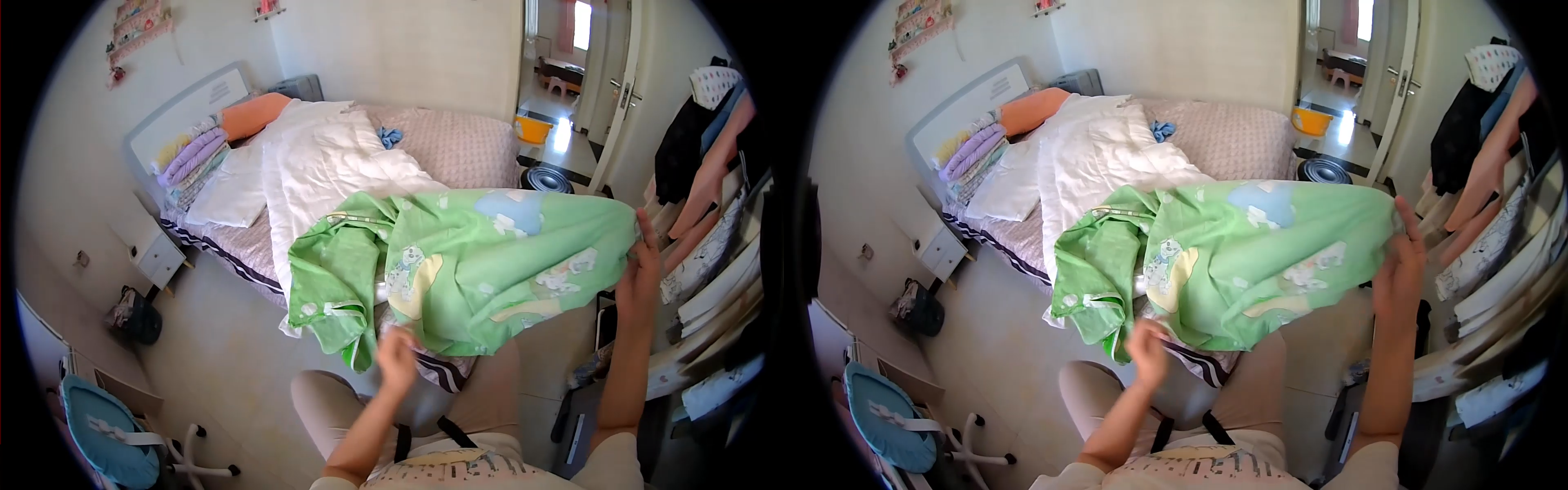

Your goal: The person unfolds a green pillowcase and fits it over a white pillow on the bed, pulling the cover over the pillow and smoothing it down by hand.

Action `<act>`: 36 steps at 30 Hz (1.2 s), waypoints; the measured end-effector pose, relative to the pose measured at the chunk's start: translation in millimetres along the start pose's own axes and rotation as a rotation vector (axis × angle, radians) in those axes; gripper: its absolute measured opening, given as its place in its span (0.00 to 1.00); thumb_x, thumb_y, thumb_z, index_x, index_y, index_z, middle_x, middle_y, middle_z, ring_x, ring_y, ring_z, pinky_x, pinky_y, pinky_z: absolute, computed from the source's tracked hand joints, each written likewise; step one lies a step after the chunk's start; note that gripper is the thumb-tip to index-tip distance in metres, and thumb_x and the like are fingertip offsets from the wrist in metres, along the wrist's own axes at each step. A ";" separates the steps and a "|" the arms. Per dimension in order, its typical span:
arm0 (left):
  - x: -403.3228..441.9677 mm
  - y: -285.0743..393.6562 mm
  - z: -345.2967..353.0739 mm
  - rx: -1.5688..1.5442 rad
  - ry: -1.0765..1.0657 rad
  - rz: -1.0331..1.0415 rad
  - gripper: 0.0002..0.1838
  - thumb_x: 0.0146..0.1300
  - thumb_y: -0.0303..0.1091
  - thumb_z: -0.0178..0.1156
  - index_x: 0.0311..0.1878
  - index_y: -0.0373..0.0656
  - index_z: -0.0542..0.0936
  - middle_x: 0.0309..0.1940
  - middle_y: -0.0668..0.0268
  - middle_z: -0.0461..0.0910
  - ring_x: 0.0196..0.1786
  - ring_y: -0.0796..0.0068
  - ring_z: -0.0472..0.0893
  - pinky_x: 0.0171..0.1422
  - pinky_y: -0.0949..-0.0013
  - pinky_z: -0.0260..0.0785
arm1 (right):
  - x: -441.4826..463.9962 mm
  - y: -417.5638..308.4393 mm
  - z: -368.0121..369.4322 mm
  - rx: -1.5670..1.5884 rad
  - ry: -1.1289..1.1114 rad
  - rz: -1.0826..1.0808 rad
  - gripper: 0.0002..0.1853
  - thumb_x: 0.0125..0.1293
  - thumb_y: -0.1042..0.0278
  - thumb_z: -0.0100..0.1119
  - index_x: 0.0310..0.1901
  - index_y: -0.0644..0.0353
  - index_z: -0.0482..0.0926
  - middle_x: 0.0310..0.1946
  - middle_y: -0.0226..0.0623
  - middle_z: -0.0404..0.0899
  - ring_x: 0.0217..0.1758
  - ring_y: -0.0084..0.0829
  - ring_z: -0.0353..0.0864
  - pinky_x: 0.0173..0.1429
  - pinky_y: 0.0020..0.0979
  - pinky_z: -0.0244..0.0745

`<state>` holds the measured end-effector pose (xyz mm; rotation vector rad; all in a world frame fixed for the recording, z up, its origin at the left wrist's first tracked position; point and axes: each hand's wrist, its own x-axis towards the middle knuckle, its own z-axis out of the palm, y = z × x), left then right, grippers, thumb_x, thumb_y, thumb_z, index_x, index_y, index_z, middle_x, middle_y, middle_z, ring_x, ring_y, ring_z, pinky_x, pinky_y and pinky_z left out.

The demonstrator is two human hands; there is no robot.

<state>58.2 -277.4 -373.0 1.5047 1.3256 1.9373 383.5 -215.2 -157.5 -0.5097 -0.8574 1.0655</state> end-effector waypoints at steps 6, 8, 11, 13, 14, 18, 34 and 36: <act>27.7 -13.3 -59.8 0.477 -0.041 -0.125 0.20 0.58 0.24 0.60 0.53 0.35 0.69 0.48 0.50 0.72 0.53 0.54 0.74 0.66 0.49 0.60 | -23.1 78.5 -53.1 0.128 0.054 0.677 0.18 0.64 0.77 0.49 0.56 0.63 0.76 0.56 0.38 0.75 0.58 0.35 0.75 0.65 0.37 0.69; 5.1 -63.9 -77.7 0.578 -0.011 -0.227 0.42 0.50 0.33 0.71 0.66 0.35 0.58 0.61 0.46 0.61 0.65 0.47 0.61 0.71 0.48 0.51 | -38.5 126.2 -63.4 -0.240 -0.095 0.507 0.26 0.63 0.64 0.59 0.62 0.64 0.70 0.56 0.44 0.75 0.60 0.39 0.73 0.66 0.40 0.66; -1.7 -90.5 -90.8 0.849 0.492 -0.245 0.51 0.47 0.37 0.75 0.69 0.35 0.52 0.65 0.43 0.53 0.66 0.49 0.60 0.70 0.49 0.53 | -49.5 170.7 -64.2 -1.093 -0.326 0.069 0.44 0.58 0.54 0.69 0.70 0.64 0.57 0.60 0.47 0.72 0.67 0.41 0.67 0.72 0.38 0.59; -9.3 -112.3 -108.1 0.568 0.528 -0.392 0.51 0.48 0.37 0.75 0.69 0.35 0.52 0.65 0.45 0.54 0.64 0.52 0.62 0.67 0.52 0.58 | -52.9 213.2 -88.2 -1.167 -0.442 0.110 0.49 0.54 0.50 0.71 0.71 0.63 0.54 0.58 0.53 0.72 0.65 0.47 0.69 0.69 0.41 0.61; -5.2 -120.1 -112.5 0.278 0.559 -0.522 0.51 0.49 0.37 0.74 0.69 0.34 0.51 0.65 0.47 0.55 0.63 0.55 0.65 0.63 0.55 0.64 | -54.6 231.7 -95.9 -1.237 -0.560 0.143 0.55 0.50 0.45 0.73 0.72 0.62 0.50 0.55 0.59 0.72 0.62 0.53 0.70 0.67 0.43 0.64; 16.4 -60.9 -111.3 0.082 0.327 -0.900 0.20 0.67 0.34 0.58 0.59 0.33 0.72 0.54 0.60 0.76 0.53 0.73 0.75 0.54 0.68 0.70 | -50.3 282.5 -96.9 -1.326 -0.680 0.540 0.43 0.49 0.54 0.74 0.63 0.67 0.65 0.52 0.58 0.76 0.56 0.54 0.76 0.58 0.42 0.71; 654.8 123.3 -114.2 0.210 0.033 0.146 0.17 0.72 0.39 0.52 0.47 0.31 0.79 0.40 0.57 0.83 0.44 0.68 0.80 0.51 0.62 0.69 | 173.9 46.7 180.8 0.321 -0.036 0.587 0.20 0.68 0.59 0.49 0.55 0.63 0.74 0.51 0.40 0.79 0.53 0.35 0.79 0.60 0.40 0.73; 669.1 143.0 -94.2 -0.022 0.083 0.262 0.24 0.71 0.42 0.54 0.60 0.33 0.70 0.51 0.58 0.77 0.52 0.69 0.75 0.59 0.64 0.66 | 184.8 -14.8 223.7 0.395 0.000 0.484 0.21 0.69 0.58 0.48 0.57 0.63 0.72 0.52 0.40 0.78 0.54 0.36 0.79 0.61 0.40 0.73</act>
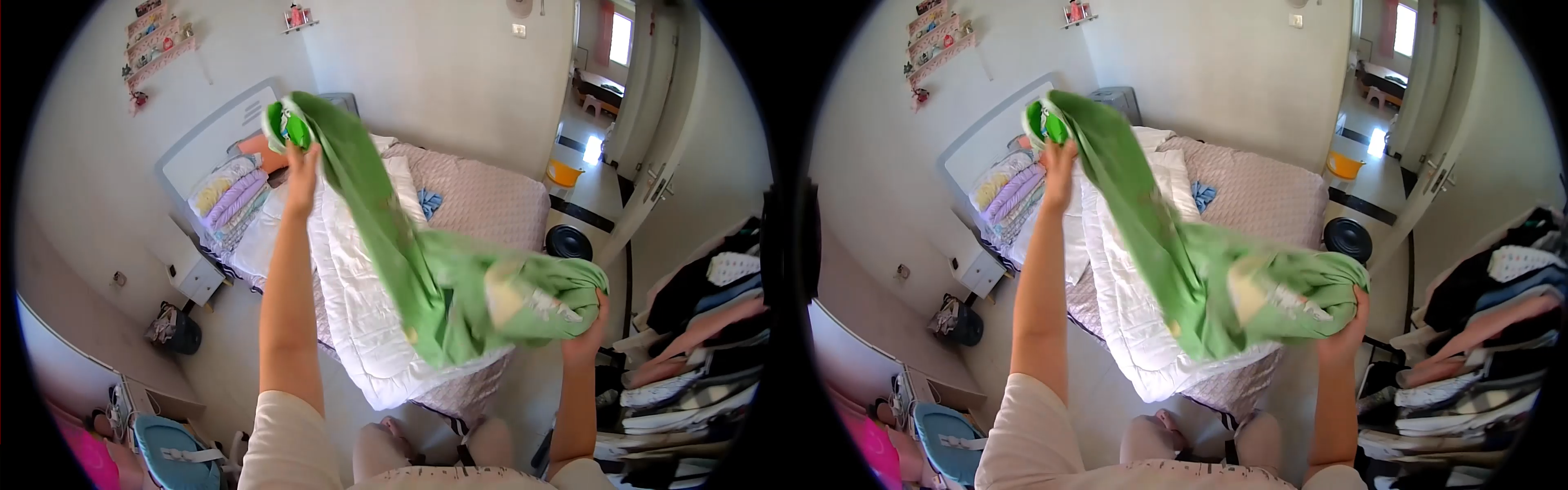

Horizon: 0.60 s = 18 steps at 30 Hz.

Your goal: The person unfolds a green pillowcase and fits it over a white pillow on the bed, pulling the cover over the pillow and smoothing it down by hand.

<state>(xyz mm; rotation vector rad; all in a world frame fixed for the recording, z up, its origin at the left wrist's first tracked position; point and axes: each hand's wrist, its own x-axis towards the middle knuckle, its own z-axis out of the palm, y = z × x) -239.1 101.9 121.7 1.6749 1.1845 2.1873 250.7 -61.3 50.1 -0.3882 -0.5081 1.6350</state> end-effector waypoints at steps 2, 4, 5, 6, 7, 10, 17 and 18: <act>-37.6 -11.1 -10.7 0.228 -0.705 -0.323 0.46 0.63 0.56 0.60 0.74 0.39 0.50 0.71 0.52 0.56 0.70 0.59 0.60 0.73 0.61 0.53 | -18.6 -11.0 27.0 0.105 0.146 0.004 0.20 0.70 0.58 0.49 0.57 0.61 0.72 0.52 0.40 0.78 0.54 0.37 0.78 0.61 0.40 0.72; -134.4 8.3 29.4 0.523 -0.897 -0.592 0.36 0.70 0.62 0.42 0.74 0.50 0.57 0.78 0.58 0.35 0.79 0.58 0.41 0.80 0.55 0.35 | -44.1 14.9 7.6 -0.234 0.053 0.116 0.20 0.66 0.66 0.55 0.59 0.61 0.71 0.57 0.42 0.74 0.58 0.36 0.76 0.63 0.40 0.72; -192.1 32.2 32.1 0.103 -0.955 -0.813 0.41 0.67 0.67 0.42 0.76 0.54 0.52 0.78 0.58 0.34 0.79 0.57 0.38 0.78 0.50 0.40 | -55.7 30.8 -6.2 -0.594 0.025 0.089 0.23 0.63 0.73 0.59 0.60 0.63 0.69 0.58 0.44 0.72 0.59 0.36 0.75 0.63 0.40 0.71; -244.4 52.6 46.9 -0.057 -0.935 -0.891 0.45 0.65 0.71 0.42 0.77 0.56 0.46 0.78 0.59 0.36 0.78 0.58 0.42 0.75 0.46 0.49 | -69.8 32.7 12.7 -0.784 -0.125 0.045 0.26 0.61 0.77 0.61 0.61 0.63 0.67 0.59 0.43 0.70 0.61 0.36 0.73 0.63 0.38 0.71; -266.8 128.4 62.7 -0.166 -0.786 -1.237 0.45 0.65 0.70 0.42 0.77 0.54 0.44 0.77 0.60 0.44 0.76 0.57 0.50 0.74 0.50 0.54 | -85.4 37.7 33.5 -0.969 -0.277 0.003 0.29 0.59 0.80 0.62 0.63 0.64 0.65 0.60 0.42 0.68 0.62 0.35 0.71 0.64 0.37 0.70; -367.1 169.4 63.7 -0.849 -0.484 -1.512 0.44 0.65 0.70 0.41 0.76 0.51 0.50 0.74 0.64 0.56 0.73 0.62 0.59 0.74 0.53 0.53 | -102.4 50.3 77.6 -0.242 0.062 0.575 0.37 0.57 0.78 0.65 0.67 0.62 0.59 0.61 0.40 0.66 0.65 0.36 0.68 0.65 0.35 0.68; -353.8 174.1 19.2 -0.153 -0.170 -1.552 0.58 0.52 0.40 0.72 0.74 0.48 0.37 0.70 0.50 0.55 0.63 0.52 0.71 0.57 0.48 0.74 | -122.8 56.3 44.3 -0.778 -0.042 0.641 0.39 0.58 0.80 0.64 0.70 0.53 0.56 0.56 0.37 0.71 0.55 0.28 0.73 0.56 0.28 0.72; -360.5 157.6 15.7 -0.080 -0.090 -1.580 0.63 0.47 0.35 0.76 0.74 0.49 0.34 0.70 0.48 0.53 0.61 0.49 0.72 0.53 0.49 0.77 | -121.8 54.5 42.2 -0.702 -0.057 0.680 0.37 0.60 0.80 0.62 0.68 0.53 0.57 0.54 0.35 0.71 0.52 0.24 0.74 0.55 0.22 0.71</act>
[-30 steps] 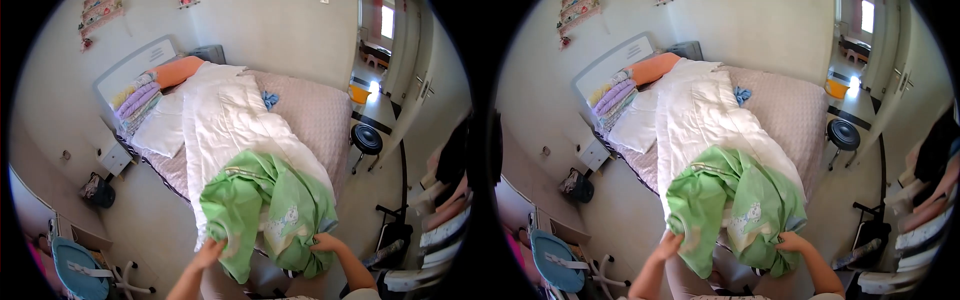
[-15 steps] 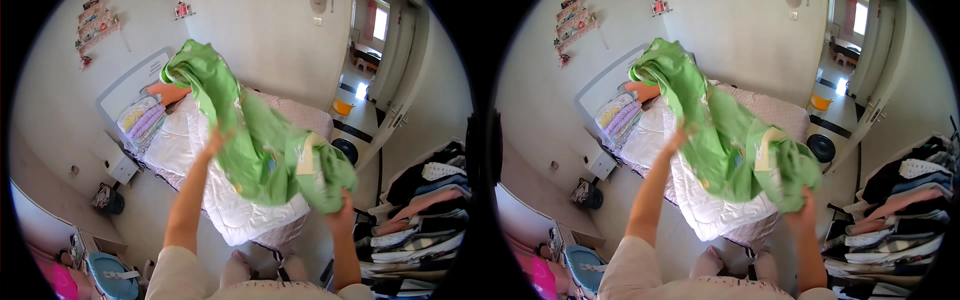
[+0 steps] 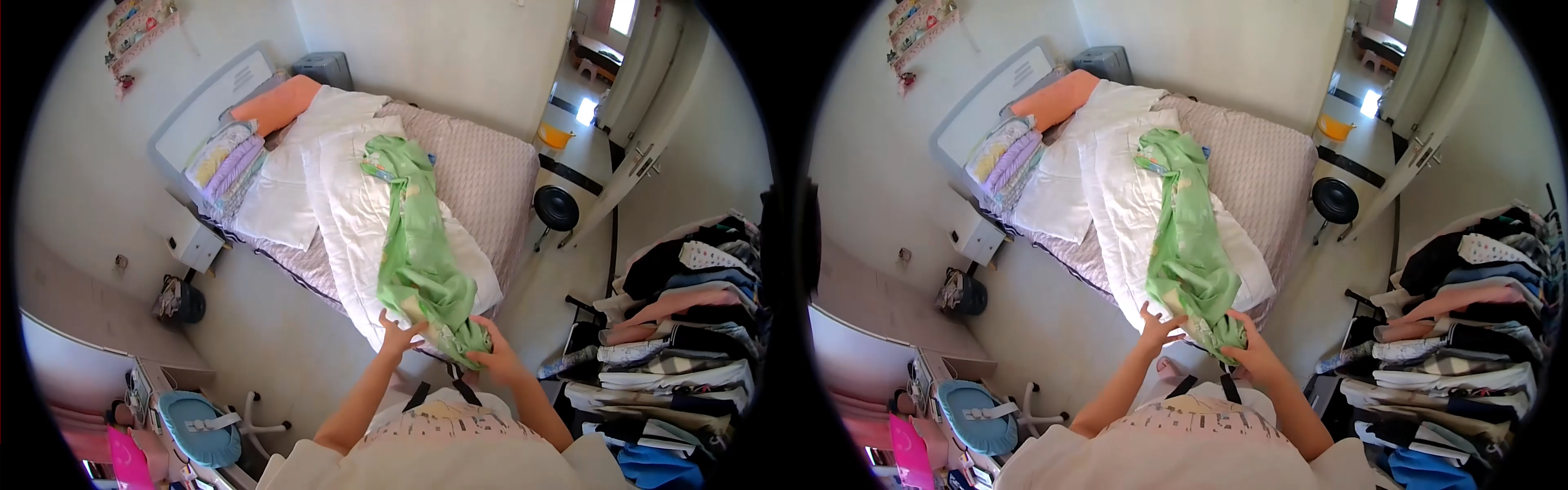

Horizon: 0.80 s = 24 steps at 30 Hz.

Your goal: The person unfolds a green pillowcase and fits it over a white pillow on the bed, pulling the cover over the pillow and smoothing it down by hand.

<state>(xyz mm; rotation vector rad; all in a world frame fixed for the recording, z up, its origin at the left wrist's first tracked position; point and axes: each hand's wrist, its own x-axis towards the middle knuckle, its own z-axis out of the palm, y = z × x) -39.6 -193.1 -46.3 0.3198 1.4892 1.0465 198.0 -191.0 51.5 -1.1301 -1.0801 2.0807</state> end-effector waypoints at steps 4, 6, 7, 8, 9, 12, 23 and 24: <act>22.9 19.3 -0.7 -0.077 -0.120 -0.235 0.62 0.47 0.38 0.76 0.75 0.52 0.37 0.71 0.50 0.50 0.61 0.45 0.72 0.53 0.46 0.74 | 4.9 1.2 18.1 -0.068 -0.143 0.010 0.26 0.62 0.82 0.57 0.61 0.49 0.70 0.46 0.31 0.75 0.40 0.23 0.76 0.38 0.25 0.77; 46.7 7.1 -1.6 0.009 -0.105 -0.270 0.63 0.47 0.39 0.76 0.75 0.54 0.37 0.69 0.51 0.56 0.60 0.48 0.72 0.54 0.44 0.72 | 5.9 6.7 27.6 -0.030 -0.113 0.005 0.25 0.63 0.82 0.57 0.60 0.51 0.71 0.44 0.31 0.75 0.40 0.23 0.76 0.42 0.25 0.77; 57.1 -1.7 -1.4 0.178 -0.110 -0.175 0.58 0.47 0.37 0.75 0.74 0.50 0.43 0.63 0.51 0.64 0.56 0.52 0.75 0.52 0.49 0.74 | 6.9 7.4 31.9 0.001 -0.086 -0.012 0.23 0.63 0.83 0.56 0.59 0.52 0.71 0.43 0.31 0.76 0.41 0.22 0.77 0.46 0.25 0.77; 69.5 -12.0 -4.8 0.347 -0.118 -0.080 0.53 0.47 0.35 0.74 0.73 0.47 0.50 0.58 0.50 0.71 0.53 0.55 0.79 0.49 0.53 0.76 | 2.7 -0.2 38.5 0.003 -0.079 -0.004 0.23 0.63 0.83 0.56 0.59 0.52 0.71 0.43 0.31 0.76 0.41 0.22 0.77 0.46 0.25 0.77; 96.1 -28.9 -17.6 0.439 -0.157 -0.035 0.47 0.46 0.32 0.72 0.69 0.43 0.58 0.50 0.52 0.75 0.47 0.60 0.80 0.45 0.58 0.77 | -5.3 -14.3 46.5 0.154 0.106 -0.036 0.21 0.63 0.82 0.58 0.56 0.54 0.73 0.43 0.30 0.75 0.41 0.22 0.76 0.45 0.23 0.75; 115.7 -34.6 -49.1 0.291 -0.158 0.083 0.29 0.47 0.28 0.66 0.57 0.38 0.74 0.36 0.57 0.81 0.29 0.70 0.81 0.33 0.70 0.75 | -3.1 -9.7 19.9 0.268 0.521 -0.330 0.15 0.61 0.81 0.61 0.48 0.56 0.74 0.39 0.29 0.73 0.39 0.21 0.75 0.43 0.20 0.71; 77.5 -73.3 -184.7 0.551 0.643 0.441 0.24 0.62 0.24 0.53 0.63 0.40 0.69 0.36 0.57 0.82 0.37 0.74 0.81 0.42 0.70 0.73 | -21.9 37.8 -67.0 0.150 0.799 -0.569 0.09 0.66 0.80 0.56 0.34 0.55 0.68 0.15 0.19 0.58 0.14 0.13 0.52 0.19 0.21 0.53; 72.0 -71.6 -184.5 0.540 0.658 0.430 0.24 0.62 0.24 0.53 0.63 0.40 0.69 0.36 0.57 0.82 0.37 0.74 0.81 0.42 0.70 0.73 | -23.1 30.1 -80.6 0.130 0.732 -0.559 0.08 0.66 0.80 0.55 0.34 0.55 0.68 0.15 0.19 0.57 0.12 0.13 0.50 0.16 0.22 0.52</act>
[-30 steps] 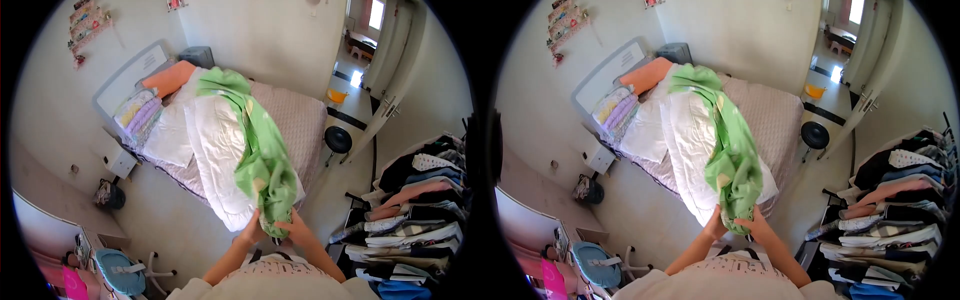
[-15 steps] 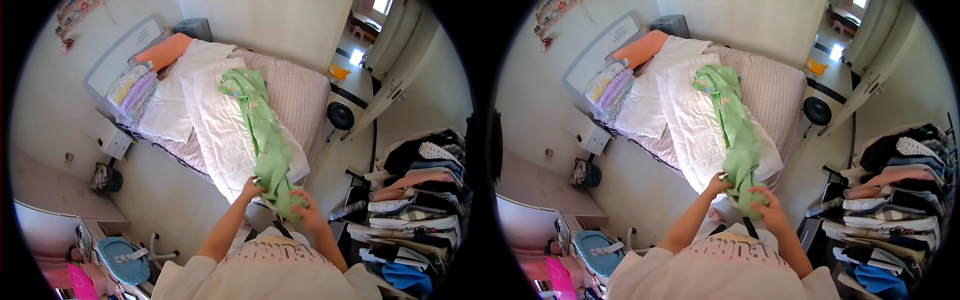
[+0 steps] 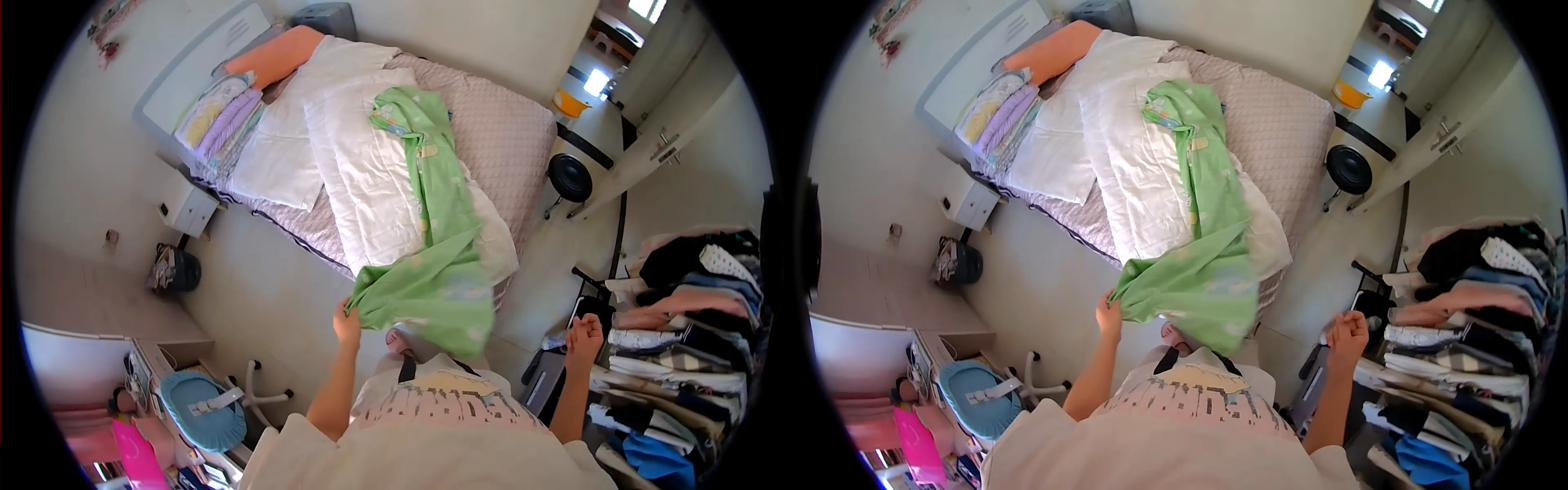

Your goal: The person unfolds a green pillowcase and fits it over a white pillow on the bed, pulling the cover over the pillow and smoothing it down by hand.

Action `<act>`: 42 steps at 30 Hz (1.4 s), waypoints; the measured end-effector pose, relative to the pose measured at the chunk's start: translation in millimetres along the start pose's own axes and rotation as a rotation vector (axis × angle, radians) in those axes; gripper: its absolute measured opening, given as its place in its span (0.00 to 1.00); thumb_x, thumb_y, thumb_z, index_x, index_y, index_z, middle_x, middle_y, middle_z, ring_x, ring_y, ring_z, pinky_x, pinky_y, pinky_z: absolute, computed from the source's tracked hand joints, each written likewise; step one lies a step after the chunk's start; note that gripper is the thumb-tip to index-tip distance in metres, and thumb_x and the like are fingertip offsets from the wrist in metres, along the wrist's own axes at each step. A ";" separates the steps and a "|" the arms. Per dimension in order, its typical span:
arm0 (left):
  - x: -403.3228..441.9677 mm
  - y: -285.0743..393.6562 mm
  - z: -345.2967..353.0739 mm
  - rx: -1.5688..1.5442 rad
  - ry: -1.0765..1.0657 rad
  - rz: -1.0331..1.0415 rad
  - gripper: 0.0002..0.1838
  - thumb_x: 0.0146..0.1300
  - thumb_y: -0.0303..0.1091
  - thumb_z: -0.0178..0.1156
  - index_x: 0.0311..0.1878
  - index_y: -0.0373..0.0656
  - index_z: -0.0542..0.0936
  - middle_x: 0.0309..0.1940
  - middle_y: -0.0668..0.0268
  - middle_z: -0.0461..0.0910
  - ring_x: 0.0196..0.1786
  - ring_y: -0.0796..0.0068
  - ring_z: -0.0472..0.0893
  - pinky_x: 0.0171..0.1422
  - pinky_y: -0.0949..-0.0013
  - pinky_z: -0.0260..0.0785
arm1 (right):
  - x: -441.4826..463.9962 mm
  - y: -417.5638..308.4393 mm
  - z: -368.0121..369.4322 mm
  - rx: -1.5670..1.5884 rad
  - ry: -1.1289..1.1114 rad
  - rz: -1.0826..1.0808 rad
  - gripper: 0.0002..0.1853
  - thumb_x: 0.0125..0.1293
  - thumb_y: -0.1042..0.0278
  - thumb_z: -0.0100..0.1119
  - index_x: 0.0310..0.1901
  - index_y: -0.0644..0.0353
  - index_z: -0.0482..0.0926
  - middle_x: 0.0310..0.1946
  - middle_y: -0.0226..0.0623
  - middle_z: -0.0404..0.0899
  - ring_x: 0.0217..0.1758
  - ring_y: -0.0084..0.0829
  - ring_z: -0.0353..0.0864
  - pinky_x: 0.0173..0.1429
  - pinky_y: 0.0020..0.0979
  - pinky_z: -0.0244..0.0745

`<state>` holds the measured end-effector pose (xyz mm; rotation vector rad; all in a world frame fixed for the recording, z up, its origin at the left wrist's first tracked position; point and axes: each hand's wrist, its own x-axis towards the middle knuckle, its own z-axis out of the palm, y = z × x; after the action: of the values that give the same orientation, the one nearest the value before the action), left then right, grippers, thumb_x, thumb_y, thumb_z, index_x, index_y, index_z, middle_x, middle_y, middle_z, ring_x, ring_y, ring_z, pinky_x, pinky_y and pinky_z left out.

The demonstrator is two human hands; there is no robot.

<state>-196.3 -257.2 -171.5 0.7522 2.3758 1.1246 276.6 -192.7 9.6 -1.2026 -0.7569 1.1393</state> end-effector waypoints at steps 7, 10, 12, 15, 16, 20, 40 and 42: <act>-90.3 210.0 -44.2 -0.858 -0.799 -0.050 0.34 0.63 0.18 0.56 0.72 0.42 0.58 0.48 0.64 0.80 0.47 0.80 0.78 0.52 0.76 0.71 | 36.4 27.6 51.0 -0.386 -0.516 0.447 0.19 0.68 0.60 0.57 0.57 0.57 0.72 0.39 0.32 0.76 0.43 0.23 0.75 0.47 0.27 0.74; -121.3 262.1 -36.9 -0.843 -0.881 0.243 0.39 0.60 0.15 0.56 0.74 0.44 0.55 0.59 0.63 0.75 0.57 0.80 0.75 0.63 0.76 0.62 | 22.8 9.4 144.1 0.024 -0.716 0.785 0.22 0.69 0.60 0.56 0.61 0.58 0.70 0.51 0.38 0.76 0.52 0.28 0.76 0.53 0.29 0.73; -131.8 277.5 -37.7 -0.797 -0.949 0.302 0.40 0.60 0.18 0.58 0.75 0.45 0.55 0.54 0.66 0.77 0.51 0.82 0.75 0.58 0.76 0.64 | 27.8 18.2 176.8 0.037 -0.695 0.915 0.22 0.69 0.61 0.55 0.62 0.59 0.69 0.51 0.39 0.76 0.52 0.29 0.76 0.53 0.29 0.73; -127.4 269.5 -45.0 -0.530 -1.084 0.325 0.42 0.59 0.23 0.63 0.75 0.45 0.54 0.52 0.68 0.76 0.46 0.83 0.74 0.52 0.76 0.68 | 41.5 51.4 196.9 0.127 -0.647 0.861 0.19 0.69 0.66 0.55 0.60 0.60 0.70 0.50 0.38 0.77 0.50 0.27 0.77 0.51 0.27 0.74; -121.8 263.9 -45.8 -0.303 -1.146 0.292 0.43 0.58 0.27 0.66 0.74 0.43 0.55 0.55 0.66 0.73 0.47 0.82 0.74 0.52 0.75 0.68 | 42.9 50.4 200.8 0.090 -0.642 0.665 0.17 0.68 0.70 0.55 0.57 0.62 0.72 0.48 0.36 0.78 0.47 0.26 0.78 0.50 0.27 0.75; -122.8 278.3 -15.0 -0.457 -0.339 0.283 0.36 0.54 0.33 0.71 0.65 0.41 0.66 0.33 0.66 0.77 0.34 0.78 0.77 0.48 0.72 0.71 | 36.0 33.7 191.0 -0.258 -0.808 0.190 0.10 0.66 0.77 0.56 0.48 0.64 0.75 0.41 0.33 0.79 0.43 0.21 0.78 0.47 0.25 0.73; -91.5 318.7 -17.9 -1.260 -0.717 -0.274 0.16 0.75 0.37 0.47 0.56 0.36 0.74 0.42 0.62 0.83 0.41 0.74 0.83 0.50 0.71 0.75 | 15.7 -42.0 198.6 -0.425 -0.283 -0.675 0.13 0.60 0.66 0.68 0.36 0.64 0.74 0.28 0.33 0.74 0.28 0.24 0.71 0.34 0.25 0.66; -92.0 311.4 -12.1 -1.077 -0.708 -0.025 0.14 0.73 0.33 0.49 0.53 0.34 0.76 0.41 0.64 0.83 0.39 0.78 0.81 0.49 0.74 0.74 | 3.3 -51.7 208.6 -0.346 -0.529 -0.476 0.16 0.57 0.65 0.70 0.41 0.65 0.75 0.31 0.37 0.75 0.30 0.29 0.73 0.36 0.27 0.67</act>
<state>-40.0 -156.3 94.9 0.5525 0.9672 1.5362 99.8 -122.1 109.3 -0.9188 -1.6028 0.9470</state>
